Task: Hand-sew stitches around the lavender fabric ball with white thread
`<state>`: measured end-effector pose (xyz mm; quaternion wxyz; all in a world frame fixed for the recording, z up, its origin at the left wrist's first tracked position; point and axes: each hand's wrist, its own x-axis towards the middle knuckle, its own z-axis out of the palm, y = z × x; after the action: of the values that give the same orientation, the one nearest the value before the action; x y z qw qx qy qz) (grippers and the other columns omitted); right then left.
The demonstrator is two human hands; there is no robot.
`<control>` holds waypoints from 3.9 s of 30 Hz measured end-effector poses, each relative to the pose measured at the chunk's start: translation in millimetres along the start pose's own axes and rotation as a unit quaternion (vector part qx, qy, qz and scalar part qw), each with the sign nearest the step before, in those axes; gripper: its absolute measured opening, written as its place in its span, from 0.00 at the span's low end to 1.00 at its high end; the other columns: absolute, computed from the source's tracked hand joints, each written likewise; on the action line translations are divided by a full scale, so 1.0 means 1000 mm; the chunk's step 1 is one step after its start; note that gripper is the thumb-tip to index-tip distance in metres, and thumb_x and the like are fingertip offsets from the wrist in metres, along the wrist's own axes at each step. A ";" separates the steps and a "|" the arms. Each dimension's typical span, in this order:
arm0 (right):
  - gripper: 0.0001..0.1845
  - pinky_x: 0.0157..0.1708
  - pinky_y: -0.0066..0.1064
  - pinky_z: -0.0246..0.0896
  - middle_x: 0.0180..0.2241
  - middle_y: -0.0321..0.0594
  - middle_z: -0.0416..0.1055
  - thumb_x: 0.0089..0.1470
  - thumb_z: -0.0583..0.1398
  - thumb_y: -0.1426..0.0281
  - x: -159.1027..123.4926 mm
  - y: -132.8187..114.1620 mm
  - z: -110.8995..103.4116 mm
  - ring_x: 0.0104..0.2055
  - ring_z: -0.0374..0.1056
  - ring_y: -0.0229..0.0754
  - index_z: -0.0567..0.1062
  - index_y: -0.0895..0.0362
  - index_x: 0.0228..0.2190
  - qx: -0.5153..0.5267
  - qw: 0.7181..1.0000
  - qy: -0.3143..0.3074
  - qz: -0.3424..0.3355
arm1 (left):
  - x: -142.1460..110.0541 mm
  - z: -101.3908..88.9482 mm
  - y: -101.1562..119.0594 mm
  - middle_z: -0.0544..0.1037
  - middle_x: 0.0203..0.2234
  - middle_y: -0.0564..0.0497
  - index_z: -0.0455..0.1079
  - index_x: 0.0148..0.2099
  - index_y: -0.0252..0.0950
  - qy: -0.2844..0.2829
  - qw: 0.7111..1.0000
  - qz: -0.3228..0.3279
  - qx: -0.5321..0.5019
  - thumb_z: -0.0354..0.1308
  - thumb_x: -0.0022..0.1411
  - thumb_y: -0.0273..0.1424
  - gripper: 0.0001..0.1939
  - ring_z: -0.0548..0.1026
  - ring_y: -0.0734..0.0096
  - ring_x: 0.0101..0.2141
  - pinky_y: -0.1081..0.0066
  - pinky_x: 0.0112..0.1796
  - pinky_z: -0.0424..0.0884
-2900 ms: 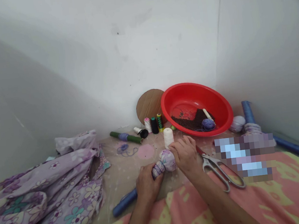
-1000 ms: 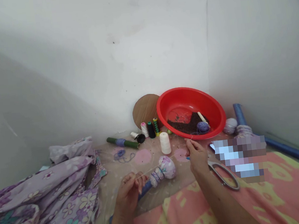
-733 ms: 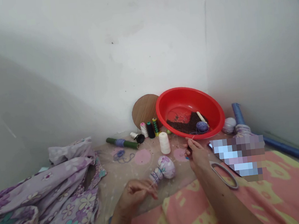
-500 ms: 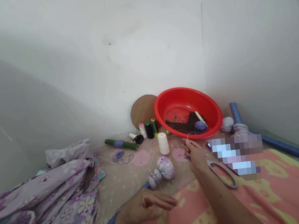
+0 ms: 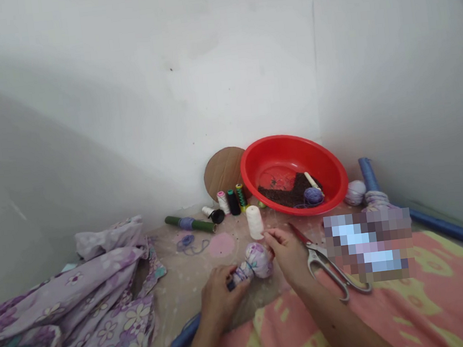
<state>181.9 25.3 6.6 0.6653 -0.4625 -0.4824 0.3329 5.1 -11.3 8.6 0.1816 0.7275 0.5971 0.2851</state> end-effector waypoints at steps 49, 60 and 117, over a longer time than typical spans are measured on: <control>0.16 0.36 0.28 0.60 0.36 0.35 0.73 0.46 0.52 0.69 -0.035 0.017 0.024 0.38 0.67 0.40 0.74 0.49 0.36 -0.300 0.924 -0.237 0.023 | 0.011 0.002 -0.011 0.75 0.33 0.51 0.67 0.42 0.44 -0.037 0.983 -0.112 0.143 0.42 0.52 0.50 0.23 0.71 0.67 0.35 0.76 0.29 0.58; 0.17 0.36 0.28 0.60 0.35 0.36 0.73 0.46 0.51 0.72 -0.034 0.018 0.025 0.37 0.68 0.40 0.74 0.49 0.36 -0.292 0.924 -0.248 0.003 | 0.011 0.002 -0.011 0.75 0.35 0.53 0.66 0.44 0.45 -0.041 0.981 -0.115 0.154 0.41 0.52 0.50 0.23 0.71 0.67 0.37 0.76 0.30 0.59; 0.12 0.27 0.28 0.54 0.27 0.41 0.72 0.52 0.48 0.67 -0.044 0.002 0.032 0.30 0.68 0.42 0.70 0.55 0.30 -0.522 0.828 -0.197 -0.059 | 0.004 0.003 0.001 0.75 0.34 0.50 0.66 0.43 0.46 -0.032 0.975 -0.117 0.184 0.44 0.52 0.49 0.22 0.72 0.65 0.35 0.74 0.30 0.59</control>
<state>137.9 -3.7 -6.8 0.2344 -0.6360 -0.7313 0.0759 8.9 -7.1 7.8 0.0954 0.6827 0.7139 0.1234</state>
